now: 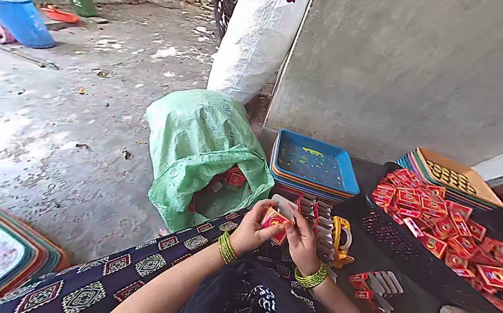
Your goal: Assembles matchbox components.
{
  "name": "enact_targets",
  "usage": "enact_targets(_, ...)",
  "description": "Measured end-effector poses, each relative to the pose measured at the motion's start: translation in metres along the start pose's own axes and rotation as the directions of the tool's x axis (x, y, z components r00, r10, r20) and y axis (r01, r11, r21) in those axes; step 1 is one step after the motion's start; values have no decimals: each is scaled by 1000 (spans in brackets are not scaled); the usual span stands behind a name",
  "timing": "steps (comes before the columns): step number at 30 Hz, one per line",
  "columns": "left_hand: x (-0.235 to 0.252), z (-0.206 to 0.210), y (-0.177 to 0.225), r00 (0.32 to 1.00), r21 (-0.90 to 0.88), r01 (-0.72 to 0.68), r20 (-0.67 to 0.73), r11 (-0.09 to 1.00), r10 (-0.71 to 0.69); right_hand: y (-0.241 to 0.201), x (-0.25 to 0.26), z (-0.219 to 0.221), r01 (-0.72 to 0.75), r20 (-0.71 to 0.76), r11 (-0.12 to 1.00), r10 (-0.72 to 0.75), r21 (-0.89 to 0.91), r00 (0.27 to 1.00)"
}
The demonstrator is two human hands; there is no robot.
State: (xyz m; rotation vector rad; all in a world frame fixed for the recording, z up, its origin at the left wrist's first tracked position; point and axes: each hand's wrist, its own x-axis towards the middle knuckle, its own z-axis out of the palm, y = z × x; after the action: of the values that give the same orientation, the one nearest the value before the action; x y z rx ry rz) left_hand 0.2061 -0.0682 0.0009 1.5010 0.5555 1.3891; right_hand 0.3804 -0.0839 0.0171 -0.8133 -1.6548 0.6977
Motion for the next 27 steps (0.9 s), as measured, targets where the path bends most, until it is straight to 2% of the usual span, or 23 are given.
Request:
enact_targets(5,-4,-3,1,998,-109,47,37,993,-43,6,0,13,117,-69,961,-139,-252,988)
enact_targets(8,-7,-3,0,999,-168,41,28,985,-37,7,6,17,172,-63,930,-203,-326,977)
enact_targets(10,-6,-8,1,1000,-162,21,0,987,-22,3,15,19,154,-40,948,-172,-277,984)
enact_targets(14,0,-18,7,999,-91,-9,-32,996,6,-14,36,17,-2,1,994,2,107,1000)
enact_targets(17,2,-20,12,999,-87,17,-33,996,-20,-18,39,6,-60,-15,975,65,215,998)
enact_targets(19,3,-20,15,1000,-74,25,-10,997,-26,-21,39,-1,-96,-23,970,104,222,994)
enact_targets(22,1,-19,18,999,-71,30,32,997,-27,-28,40,-5,-170,-89,982,177,84,980)
enact_targets(25,-1,-16,17,998,-65,23,66,998,-18,-27,43,-14,-139,-79,987,133,-77,988)
enact_targets(27,-2,-14,15,998,-34,8,68,999,-6,-27,42,-18,-75,-31,993,72,-88,997)
